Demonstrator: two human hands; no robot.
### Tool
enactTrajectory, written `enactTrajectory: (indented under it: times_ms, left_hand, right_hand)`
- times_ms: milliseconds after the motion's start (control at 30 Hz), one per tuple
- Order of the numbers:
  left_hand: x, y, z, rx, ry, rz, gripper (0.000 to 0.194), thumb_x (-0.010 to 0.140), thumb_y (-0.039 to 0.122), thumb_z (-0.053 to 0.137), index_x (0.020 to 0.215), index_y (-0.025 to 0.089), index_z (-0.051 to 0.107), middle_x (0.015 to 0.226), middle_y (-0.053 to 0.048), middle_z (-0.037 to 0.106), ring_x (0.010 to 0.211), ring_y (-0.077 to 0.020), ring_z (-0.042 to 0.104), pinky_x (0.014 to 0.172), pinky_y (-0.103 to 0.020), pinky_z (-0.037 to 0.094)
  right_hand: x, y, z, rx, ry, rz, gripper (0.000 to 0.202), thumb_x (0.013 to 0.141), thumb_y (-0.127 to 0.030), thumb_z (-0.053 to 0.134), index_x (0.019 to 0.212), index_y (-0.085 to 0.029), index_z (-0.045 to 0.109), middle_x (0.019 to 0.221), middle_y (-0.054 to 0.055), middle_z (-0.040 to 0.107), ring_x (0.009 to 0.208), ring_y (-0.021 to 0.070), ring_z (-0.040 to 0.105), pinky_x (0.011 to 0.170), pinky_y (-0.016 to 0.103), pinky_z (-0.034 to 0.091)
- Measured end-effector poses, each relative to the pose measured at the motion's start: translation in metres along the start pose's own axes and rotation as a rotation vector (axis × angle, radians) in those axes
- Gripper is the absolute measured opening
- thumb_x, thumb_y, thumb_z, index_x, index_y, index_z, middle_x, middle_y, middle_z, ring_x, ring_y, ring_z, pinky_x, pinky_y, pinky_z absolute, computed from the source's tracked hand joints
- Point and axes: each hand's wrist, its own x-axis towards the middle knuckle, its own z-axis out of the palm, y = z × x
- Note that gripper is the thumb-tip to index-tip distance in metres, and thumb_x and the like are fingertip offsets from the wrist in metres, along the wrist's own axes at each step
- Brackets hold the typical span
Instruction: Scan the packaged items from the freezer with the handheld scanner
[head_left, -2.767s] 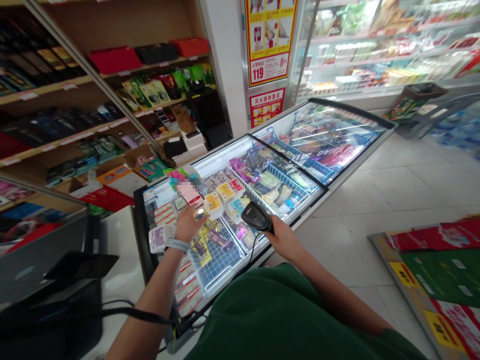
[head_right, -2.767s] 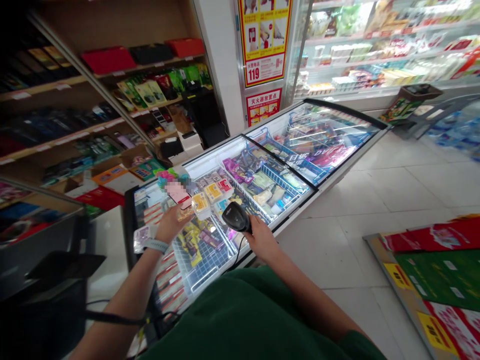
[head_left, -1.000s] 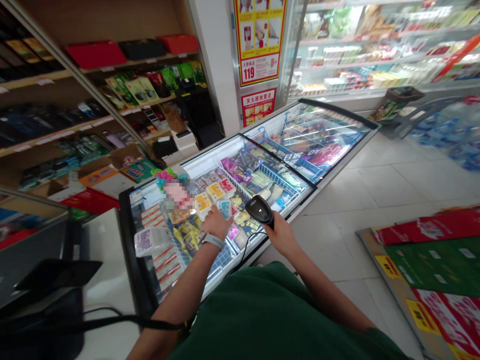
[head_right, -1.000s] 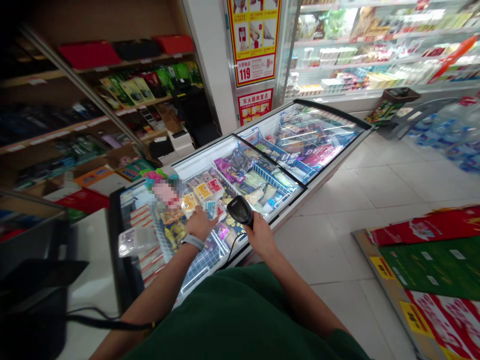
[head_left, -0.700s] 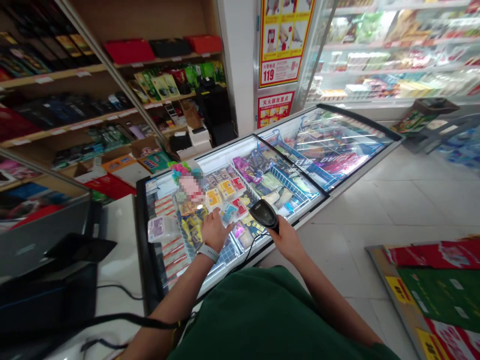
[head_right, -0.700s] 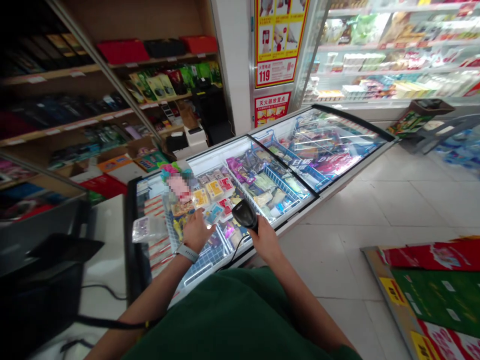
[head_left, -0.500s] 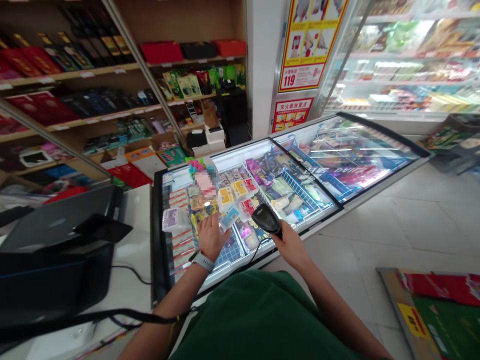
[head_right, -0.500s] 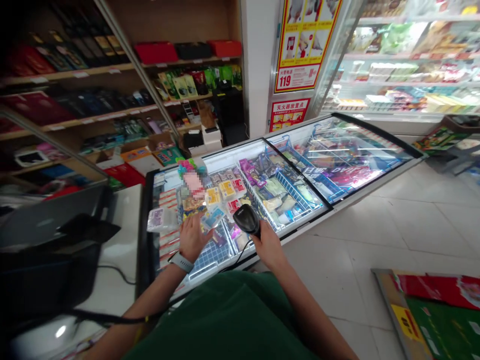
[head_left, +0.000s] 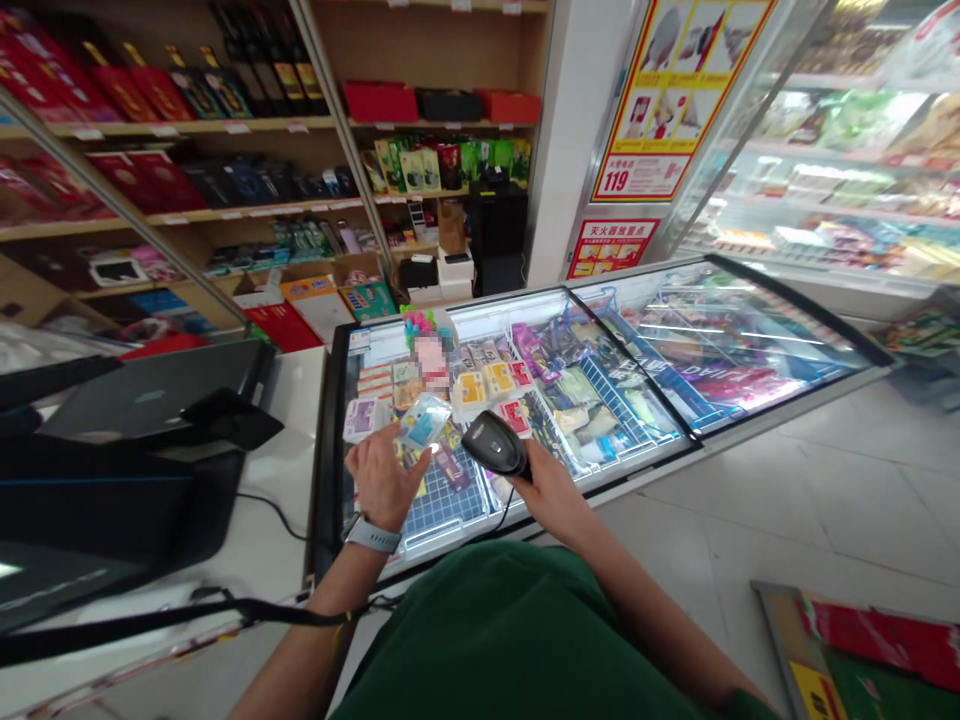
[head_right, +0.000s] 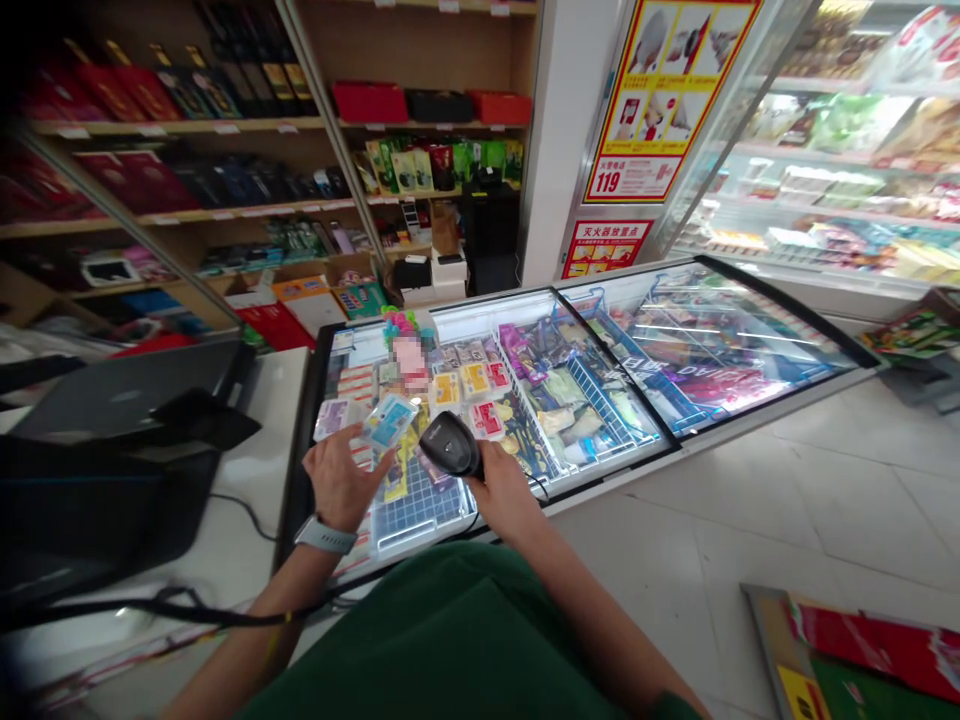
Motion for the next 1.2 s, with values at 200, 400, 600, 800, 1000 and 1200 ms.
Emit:
enactTrajectory:
  times_ms: [200,400,600,800,1000,1200]
  left_hand:
    - [-0.004,-0.003,-0.001,-0.008,0.015,-0.009,0.047,0.083,0.049,0.059,0.118,0.018,0.049,0.113,-0.012,0.065,0.107,-0.0294,0.057,0.098,-0.045,0.032]
    - [-0.003,-0.003,-0.002,0.019,0.028,0.001,0.048,0.083,0.050,0.059,0.117,0.018,0.050,0.111,-0.012,0.066,0.105,-0.0288,0.057,0.096,-0.043,0.033]
    - [-0.001,-0.002,-0.004,0.010,0.004,-0.016,0.049,0.083,0.050,0.058,0.119,0.017,0.050,0.111,-0.012,0.066,0.104,-0.0292,0.057,0.096,-0.043,0.032]
    - [-0.002,-0.015,0.003,-0.018,0.001,-0.118,0.054,0.079,0.054,0.062,0.117,0.017,0.052,0.109,-0.012,0.064,0.106,-0.0305,0.056,0.098,-0.043,0.031]
    - [0.013,-0.059,0.013,0.004,-0.028,-0.468,0.058,0.072,0.054,0.067,0.115,0.018,0.052,0.112,-0.010,0.063,0.106,-0.0286,0.057,0.094,-0.040,0.035]
    - [0.028,-0.091,0.025,0.057,-0.054,-0.590,0.056,0.070,0.056,0.066,0.110,0.019,0.052,0.106,-0.009,0.065,0.101,-0.0304,0.059,0.092,-0.044,0.038]
  right_hand:
    - [-0.001,-0.006,0.009,-0.007,-0.034,-0.025,0.023,0.083,-0.012,0.057,0.105,-0.019,0.051,0.102,0.008,0.061,0.097,0.0223,0.058,0.083,0.032,0.043]
    - [-0.002,-0.007,0.014,-0.011,-0.052,-0.016,0.024,0.084,-0.013,0.058,0.106,-0.019,0.050,0.104,0.008,0.061,0.098,0.0224,0.058,0.084,0.033,0.043]
    - [-0.004,-0.009,0.016,-0.020,-0.061,-0.018,0.026,0.085,-0.013,0.057,0.109,-0.018,0.049,0.106,0.009,0.060,0.100,0.0233,0.057,0.086,0.035,0.043]
    - [-0.004,-0.010,0.016,0.008,-0.060,-0.020,0.026,0.085,-0.013,0.056,0.111,-0.017,0.050,0.107,0.009,0.060,0.099,0.0230,0.057,0.086,0.035,0.043]
    - [-0.003,-0.010,0.013,0.037,-0.045,-0.033,0.023,0.086,-0.013,0.056,0.109,-0.016,0.053,0.105,0.010,0.059,0.099,0.0229,0.056,0.087,0.034,0.043]
    - [-0.003,-0.010,0.011,0.025,-0.054,0.006,0.021,0.085,-0.011,0.055,0.105,-0.016,0.052,0.103,0.010,0.059,0.098,0.0233,0.057,0.085,0.034,0.043]
